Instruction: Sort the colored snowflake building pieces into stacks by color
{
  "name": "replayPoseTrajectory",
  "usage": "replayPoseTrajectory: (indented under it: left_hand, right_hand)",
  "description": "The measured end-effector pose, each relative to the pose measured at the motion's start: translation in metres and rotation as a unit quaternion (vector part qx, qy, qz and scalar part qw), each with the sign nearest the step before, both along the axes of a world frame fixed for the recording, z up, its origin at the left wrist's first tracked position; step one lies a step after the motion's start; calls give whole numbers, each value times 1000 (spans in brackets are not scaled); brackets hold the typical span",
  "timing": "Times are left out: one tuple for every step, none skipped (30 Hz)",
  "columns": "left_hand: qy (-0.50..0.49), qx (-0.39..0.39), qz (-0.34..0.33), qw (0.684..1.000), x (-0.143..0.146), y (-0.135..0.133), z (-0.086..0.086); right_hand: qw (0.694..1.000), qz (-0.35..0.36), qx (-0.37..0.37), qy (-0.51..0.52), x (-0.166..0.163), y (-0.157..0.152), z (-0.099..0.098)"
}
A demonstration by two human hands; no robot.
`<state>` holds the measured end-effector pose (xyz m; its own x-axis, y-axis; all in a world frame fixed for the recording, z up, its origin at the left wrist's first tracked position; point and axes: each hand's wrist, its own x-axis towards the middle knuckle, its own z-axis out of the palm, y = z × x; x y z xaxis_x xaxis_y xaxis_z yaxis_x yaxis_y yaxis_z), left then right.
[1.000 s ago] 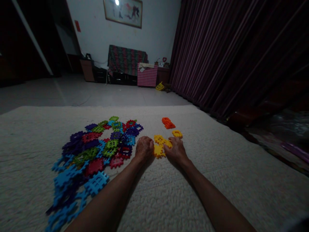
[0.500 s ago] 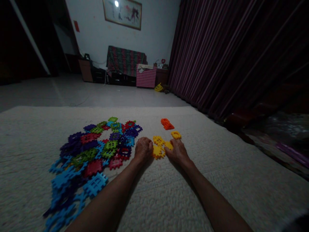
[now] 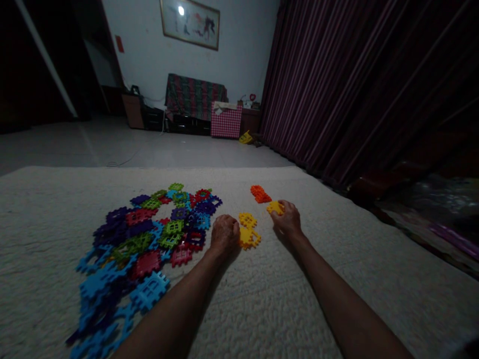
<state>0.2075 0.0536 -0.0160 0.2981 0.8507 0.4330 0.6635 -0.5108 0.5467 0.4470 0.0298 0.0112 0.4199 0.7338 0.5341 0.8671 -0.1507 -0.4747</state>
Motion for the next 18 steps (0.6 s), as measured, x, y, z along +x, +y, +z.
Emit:
replayPoseTrajectory:
  left_hand:
    - [-1, 0, -1, 1000, 0, 0, 0]
    - [-2, -1, -2, 1000, 0, 0, -1]
    - [-4, -2, -3, 1000, 0, 1, -2]
    - [-7, -3, -4, 1000, 0, 1, -3]
    - [-10, -4, -5, 1000, 1, 1, -3]
    - [-12, -4, -5, 1000, 1, 2, -4]
    - [-14, -3, -5, 1000, 1, 2, -5]
    - [-15, -1, -4, 1000, 2, 2, -6]
    - [-15, 0, -3, 1000, 2, 3, -6]
    - [-13, 1, -1, 1000, 2, 3, -7]
    - [-12, 2, 0, 1000, 2, 3, -7]
    - [-12, 2, 0, 1000, 2, 3, -7]
    - [-11, 2, -1, 1000, 2, 3, -7]
    - [-11, 3, -4, 1000, 2, 3, -7]
    - [-11, 4, -6, 1000, 1, 3, -7]
    - [-11, 4, -8, 1000, 1, 3, -7]
    - [-12, 4, -8, 1000, 1, 2, -7]
    - [-14, 4, -7, 1000, 1, 2, -6]
  right_hand:
    - [1000, -7, 3, 7, 4, 5, -1]
    - [1000, -11, 7, 13, 7, 8, -3]
    - [1000, -15, 14, 18, 8, 10, -6]
    - [999, -17, 21, 20, 9, 12, -9]
    - [999, -19, 28, 21, 9, 12, -13]
    - [999, -19, 34, 19, 9, 13, -16]
    - [999, -18, 38, 15, 9, 13, -19]
    - [999, -13, 37, 10, 9, 13, -21]
    - [999, -9, 33, 5, 10, 14, -22]
    - [1000, -7, 29, 1, 11, 15, -23]
    - [1000, -6, 25, -1, 12, 16, -24]
    - [1000, -8, 24, -2, 13, 16, -25]
    - [1000, -10, 24, -2, 14, 17, -26]
    - [1000, -12, 25, -3, 15, 17, -27]
    - [1000, -14, 24, -3, 15, 17, -28]
    - [1000, -15, 20, -2, 15, 17, -28]
    - [1000, -19, 13, 0, 14, 16, -29]
    - [1000, -27, 2, 2, 13, 15, -29]
